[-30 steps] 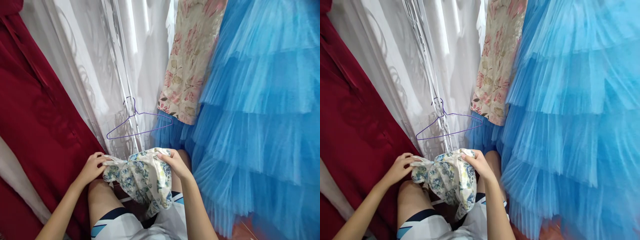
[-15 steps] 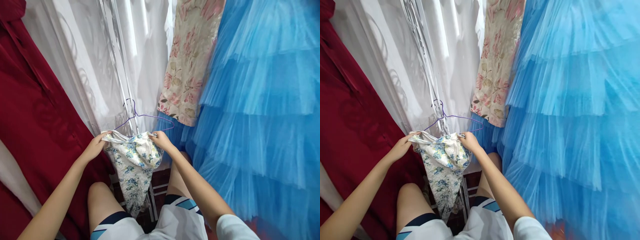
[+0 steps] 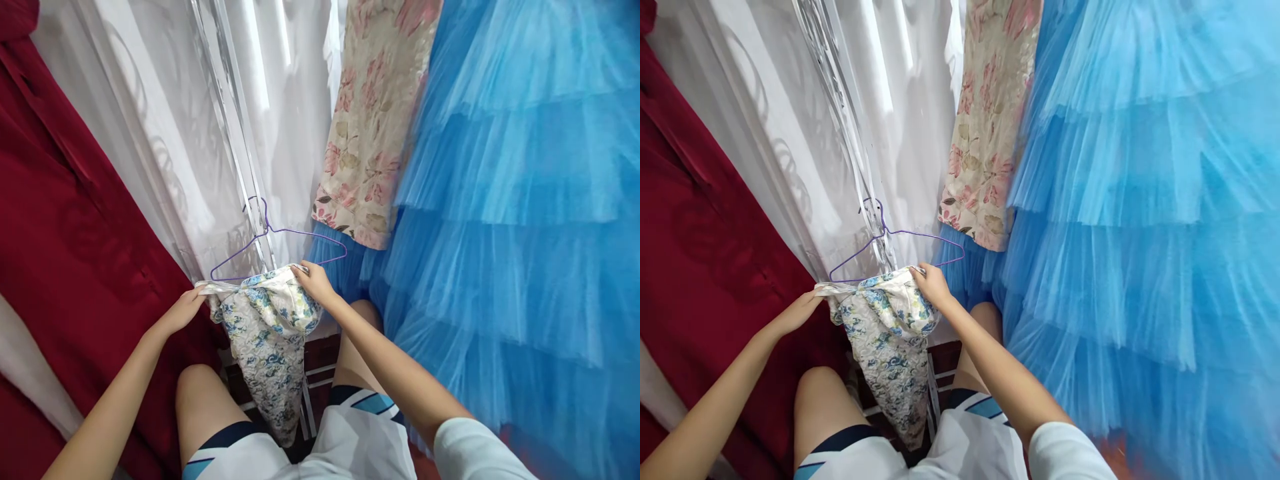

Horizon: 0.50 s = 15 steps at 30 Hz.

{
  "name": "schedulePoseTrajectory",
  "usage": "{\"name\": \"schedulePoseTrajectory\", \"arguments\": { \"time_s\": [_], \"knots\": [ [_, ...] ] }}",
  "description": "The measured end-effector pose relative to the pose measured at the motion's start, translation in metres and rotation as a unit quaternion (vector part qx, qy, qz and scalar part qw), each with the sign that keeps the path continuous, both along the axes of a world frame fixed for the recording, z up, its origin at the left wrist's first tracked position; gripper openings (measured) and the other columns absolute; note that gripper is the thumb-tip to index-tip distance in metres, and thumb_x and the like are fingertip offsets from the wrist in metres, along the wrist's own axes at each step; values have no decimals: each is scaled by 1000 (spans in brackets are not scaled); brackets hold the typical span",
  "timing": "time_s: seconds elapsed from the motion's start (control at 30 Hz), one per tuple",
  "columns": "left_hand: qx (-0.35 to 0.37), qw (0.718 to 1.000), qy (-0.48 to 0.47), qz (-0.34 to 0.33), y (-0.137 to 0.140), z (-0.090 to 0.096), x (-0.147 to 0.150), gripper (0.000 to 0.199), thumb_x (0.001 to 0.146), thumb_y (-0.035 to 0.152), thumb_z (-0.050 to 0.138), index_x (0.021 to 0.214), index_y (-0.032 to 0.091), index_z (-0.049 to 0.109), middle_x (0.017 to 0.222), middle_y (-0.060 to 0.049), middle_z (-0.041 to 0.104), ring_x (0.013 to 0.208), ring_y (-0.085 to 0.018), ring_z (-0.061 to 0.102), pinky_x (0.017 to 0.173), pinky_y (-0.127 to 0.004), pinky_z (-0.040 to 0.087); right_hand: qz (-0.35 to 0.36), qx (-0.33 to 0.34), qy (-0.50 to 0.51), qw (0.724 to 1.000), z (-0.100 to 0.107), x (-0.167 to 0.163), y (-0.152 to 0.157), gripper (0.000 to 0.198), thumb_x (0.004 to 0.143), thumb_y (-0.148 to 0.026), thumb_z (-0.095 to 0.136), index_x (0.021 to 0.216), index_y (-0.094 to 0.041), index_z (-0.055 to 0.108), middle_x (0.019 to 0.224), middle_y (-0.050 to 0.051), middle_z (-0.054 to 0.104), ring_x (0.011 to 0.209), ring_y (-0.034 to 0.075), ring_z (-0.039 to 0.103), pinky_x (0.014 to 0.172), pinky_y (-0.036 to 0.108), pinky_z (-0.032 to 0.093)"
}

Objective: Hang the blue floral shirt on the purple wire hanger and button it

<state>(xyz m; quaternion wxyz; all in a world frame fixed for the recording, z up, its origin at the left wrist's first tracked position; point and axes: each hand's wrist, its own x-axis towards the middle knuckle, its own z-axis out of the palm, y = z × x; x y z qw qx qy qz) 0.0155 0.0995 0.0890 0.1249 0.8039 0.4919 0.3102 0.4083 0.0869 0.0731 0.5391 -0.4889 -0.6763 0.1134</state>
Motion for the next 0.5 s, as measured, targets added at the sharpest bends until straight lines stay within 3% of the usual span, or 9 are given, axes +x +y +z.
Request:
{"name": "schedulePoseTrajectory", "arguments": {
  "time_s": [0.2,0.37,0.5],
  "knots": [
    [57,996,-6,72,21,15,13,52,92,51,38,133,23,54,148,-8,47,139,-31,33,116,-51,20,8,-19,-19,1000,7,5,-15,41,86,-43,51,55,-19,39,53,-3,36,57,12,35,55,27,22],
    [96,993,-69,-4,10,48,62,44,94,47,37,122,20,56,132,-9,58,125,-25,51,108,-38,35,21,-44,-31,998,6,0,-25,43,86,-47,52,55,-19,42,53,-4,38,54,11,34,54,26,22],
    [151,986,-62,16,-15,68,98,33,90,43,49,112,21,58,104,-4,67,97,-22,62,89,-31,46,52,-47,-15,997,4,-2,-41,34,84,-46,55,66,-18,57,57,-3,46,56,13,40,55,25,28]
  ]
}}
